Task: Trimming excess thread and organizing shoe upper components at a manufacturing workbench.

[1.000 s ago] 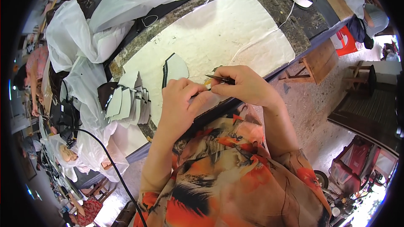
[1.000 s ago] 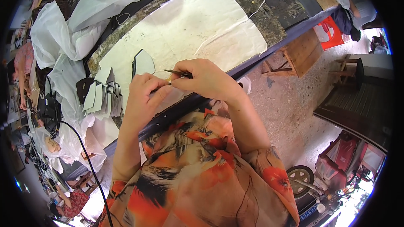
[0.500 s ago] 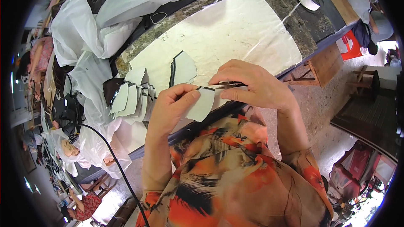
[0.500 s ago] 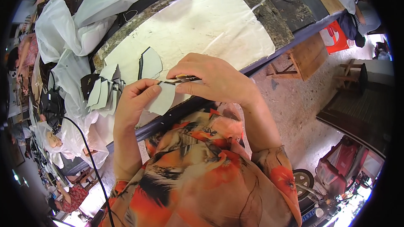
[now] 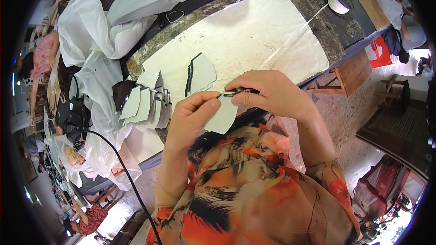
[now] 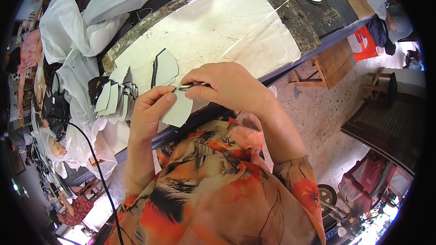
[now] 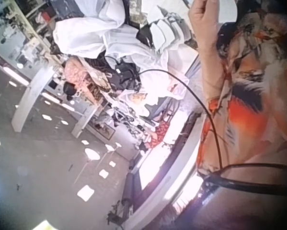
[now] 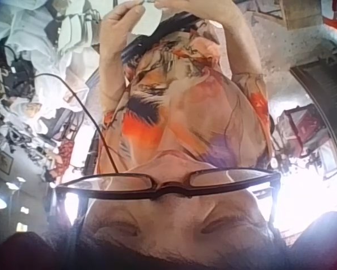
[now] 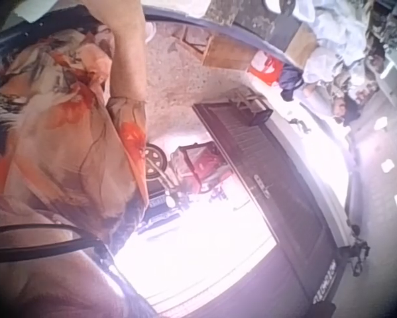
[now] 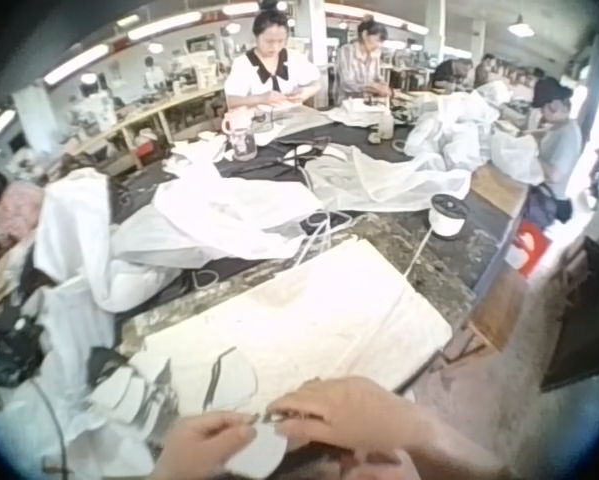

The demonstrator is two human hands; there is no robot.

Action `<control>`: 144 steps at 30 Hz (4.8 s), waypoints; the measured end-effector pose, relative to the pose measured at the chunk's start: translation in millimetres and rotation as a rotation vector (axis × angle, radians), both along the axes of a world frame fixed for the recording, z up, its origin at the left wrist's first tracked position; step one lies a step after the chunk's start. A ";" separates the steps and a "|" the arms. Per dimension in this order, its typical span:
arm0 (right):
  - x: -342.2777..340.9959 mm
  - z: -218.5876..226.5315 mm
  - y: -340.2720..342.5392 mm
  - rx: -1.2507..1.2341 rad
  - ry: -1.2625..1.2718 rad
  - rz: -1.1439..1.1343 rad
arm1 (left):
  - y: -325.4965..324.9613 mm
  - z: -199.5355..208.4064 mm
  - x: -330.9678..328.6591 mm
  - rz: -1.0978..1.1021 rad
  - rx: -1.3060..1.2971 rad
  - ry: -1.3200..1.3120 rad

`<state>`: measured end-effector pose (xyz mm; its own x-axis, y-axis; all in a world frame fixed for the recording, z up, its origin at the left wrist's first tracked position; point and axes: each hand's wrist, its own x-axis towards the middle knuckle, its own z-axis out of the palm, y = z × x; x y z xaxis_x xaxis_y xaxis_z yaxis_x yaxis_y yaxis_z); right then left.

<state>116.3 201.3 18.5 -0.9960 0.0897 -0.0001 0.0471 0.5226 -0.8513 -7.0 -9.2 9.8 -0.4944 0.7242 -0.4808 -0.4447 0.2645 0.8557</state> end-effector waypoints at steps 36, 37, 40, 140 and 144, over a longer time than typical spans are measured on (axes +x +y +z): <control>-7.2 -9.2 -9.6 -0.570 -0.244 -0.277 | 3.7 7.1 14.9 -0.023 0.059 0.063; -8.6 -9.7 -10.2 -0.555 -0.235 -0.349 | -0.7 17.0 12.5 -0.071 0.057 0.167; -2.9 -18.0 -9.1 -0.517 -0.207 -0.338 | -24.3 34.9 -10.0 -0.111 0.026 0.463; 10.5 -6.8 -33.5 -0.348 -0.112 -0.055 | -18.2 -36.7 45.0 -0.421 -0.007 1.447; 5.2 -19.1 -38.7 -0.205 -0.210 -0.273 | -16.5 -36.3 51.0 -0.402 -0.021 1.458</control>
<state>121.5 162.6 -0.7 -0.9122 0.3278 -0.2460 0.3443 0.2876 -0.8937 44.0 -25.7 -26.5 -0.3107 0.9224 0.2293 0.8673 0.1764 0.4655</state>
